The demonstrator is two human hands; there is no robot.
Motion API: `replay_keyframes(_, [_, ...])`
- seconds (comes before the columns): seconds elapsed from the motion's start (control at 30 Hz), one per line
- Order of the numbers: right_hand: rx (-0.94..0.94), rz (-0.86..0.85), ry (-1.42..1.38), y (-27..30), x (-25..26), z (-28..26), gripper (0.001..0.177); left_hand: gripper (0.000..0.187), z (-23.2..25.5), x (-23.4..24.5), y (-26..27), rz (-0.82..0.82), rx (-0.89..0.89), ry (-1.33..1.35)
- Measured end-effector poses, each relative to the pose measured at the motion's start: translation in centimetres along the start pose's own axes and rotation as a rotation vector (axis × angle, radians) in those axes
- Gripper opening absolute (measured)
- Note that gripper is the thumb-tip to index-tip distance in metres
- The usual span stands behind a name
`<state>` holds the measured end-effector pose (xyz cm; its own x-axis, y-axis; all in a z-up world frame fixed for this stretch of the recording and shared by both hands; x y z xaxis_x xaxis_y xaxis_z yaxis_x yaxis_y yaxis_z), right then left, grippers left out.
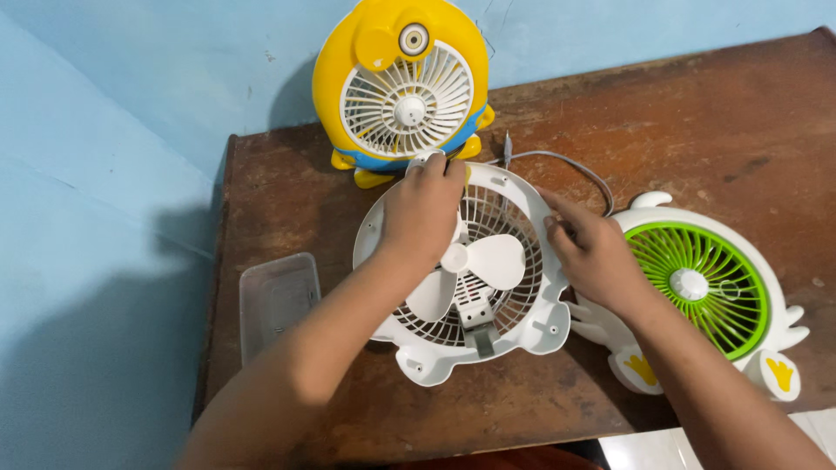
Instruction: The person assembles a small electric fan by screwing the base, attaching the green front grille, wiping the white rear grille with a yellow cloth, and then joining the two halves together. The person uses a screwdriver and a cloth during the process.
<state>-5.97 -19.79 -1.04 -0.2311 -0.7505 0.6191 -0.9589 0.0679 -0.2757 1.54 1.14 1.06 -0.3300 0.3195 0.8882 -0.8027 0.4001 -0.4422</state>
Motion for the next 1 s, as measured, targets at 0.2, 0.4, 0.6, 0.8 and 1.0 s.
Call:
replay_keyframes(0.2, [0.080,0.002,0.034,-0.1,-0.1,0.0,0.047,0.022,1.9,-1.0,-1.1,0.032,-0.111,0.070])
replay_keyframes(0.4, [-0.246,-0.065,0.040,0.4,-0.5,1.2,0.046,0.029,1.2,1.4,-1.1,0.055,0.006,0.372])
replay_keyframes(0.6, [-0.075,-0.029,-0.036,-0.5,-0.2,-0.4,0.044,0.036,3.7,2.3,0.1,0.084,-0.208,0.449])
replay_keyframes(0.8, [0.298,0.217,0.040,1.8,3.0,-6.7,0.023,0.039,4.2,1.6,-0.2,0.053,-0.208,0.311])
replay_keyframes(1.0, [0.351,-0.625,-0.404,9.2,7.2,-11.0,0.026,0.031,4.5,0.9,-0.4,-0.038,-0.178,0.298])
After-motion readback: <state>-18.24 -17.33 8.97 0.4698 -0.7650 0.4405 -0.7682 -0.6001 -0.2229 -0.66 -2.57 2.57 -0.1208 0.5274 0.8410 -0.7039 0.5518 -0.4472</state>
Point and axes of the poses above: each hand's wrist, its own y-axis away from the middle knuckle, its own x-axis out of the back of the hand, z = x × y, the point moved 3 cm from there along -y, towards the middle knuckle, and after that the axes turned 5 degrees about z, right-handed, at the moved point
